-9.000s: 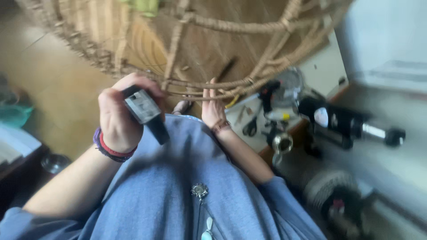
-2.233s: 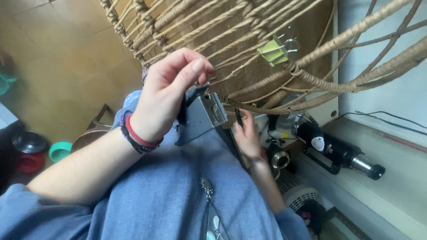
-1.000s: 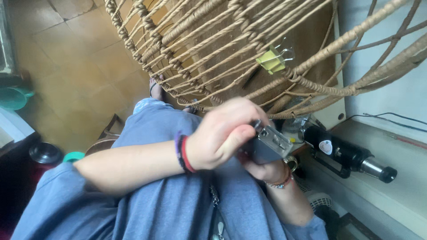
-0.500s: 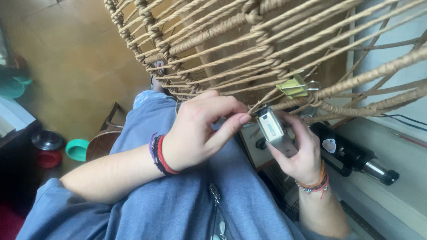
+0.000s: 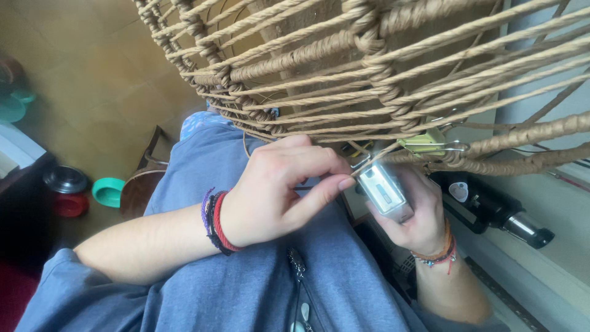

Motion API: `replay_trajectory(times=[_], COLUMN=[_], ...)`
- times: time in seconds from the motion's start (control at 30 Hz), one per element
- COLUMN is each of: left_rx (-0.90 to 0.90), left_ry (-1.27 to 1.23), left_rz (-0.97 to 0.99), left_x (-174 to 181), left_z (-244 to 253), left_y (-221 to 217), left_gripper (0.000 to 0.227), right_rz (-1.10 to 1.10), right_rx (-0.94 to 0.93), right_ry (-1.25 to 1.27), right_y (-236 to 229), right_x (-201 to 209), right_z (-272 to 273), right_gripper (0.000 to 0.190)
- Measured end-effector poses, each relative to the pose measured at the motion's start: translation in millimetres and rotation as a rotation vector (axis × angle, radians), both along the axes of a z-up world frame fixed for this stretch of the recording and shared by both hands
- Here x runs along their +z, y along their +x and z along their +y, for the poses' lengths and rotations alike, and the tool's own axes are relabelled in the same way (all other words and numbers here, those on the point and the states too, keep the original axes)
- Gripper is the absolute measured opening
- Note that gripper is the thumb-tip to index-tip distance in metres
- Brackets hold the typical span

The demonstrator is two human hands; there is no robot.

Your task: The person weaves a cord through a wicker chair frame and cuts the cord using pliers.

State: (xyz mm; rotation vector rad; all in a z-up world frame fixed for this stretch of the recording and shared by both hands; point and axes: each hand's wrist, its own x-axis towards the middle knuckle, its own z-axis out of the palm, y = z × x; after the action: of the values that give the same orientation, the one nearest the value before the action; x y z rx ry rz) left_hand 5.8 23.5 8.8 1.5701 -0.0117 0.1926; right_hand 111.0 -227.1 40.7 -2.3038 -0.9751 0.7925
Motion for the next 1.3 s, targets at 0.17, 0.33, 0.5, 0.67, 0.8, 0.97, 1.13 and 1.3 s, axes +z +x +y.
replay_trajectory(times=[0.17, 0.33, 0.5, 0.67, 0.8, 0.97, 1.13, 1.3], left_rx=[0.010, 0.006, 0.033, 0.007, 0.005, -0.015, -0.051, 0.056], left_ry=[-0.001, -0.006, -0.015, -0.024, -0.033, -0.072, -0.265, -0.170], left_rz=[-0.025, -0.023, 0.029, 0.012, 0.040, 0.083, 0.200, 0.192], left_x=[-1, -1, 0, 1, 1, 2, 7, 10], left_z=[2, 0, -1, 0, -1, -3, -3, -10], left_y=[1, 1, 2, 0, -2, -3, -4, -1], left_gripper=[0.019, 0.018, 0.019, 0.019, 0.020, 0.020, 0.029, 0.024], right_rz=[-0.020, -0.054, -0.182, -0.060, 0.009, 0.003, 0.052, 0.078], right_rx=[0.006, 0.020, 0.057, -0.004, -0.031, -0.086, -0.162, -0.087], right_ry=[-0.008, -0.015, -0.058, -0.009, -0.008, 0.017, 0.057, 0.111], right_y=[2, 1, 0, -5, -8, -14, -20, -18], right_x=[-3, -7, -9, 1, -2, -1, 3, 7], right_z=[-3, -7, -7, -5, -20, -24, -25, -25], right_gripper=[0.042, 0.049, 0.037, 0.051, 0.057, 0.059, 0.043, 0.045])
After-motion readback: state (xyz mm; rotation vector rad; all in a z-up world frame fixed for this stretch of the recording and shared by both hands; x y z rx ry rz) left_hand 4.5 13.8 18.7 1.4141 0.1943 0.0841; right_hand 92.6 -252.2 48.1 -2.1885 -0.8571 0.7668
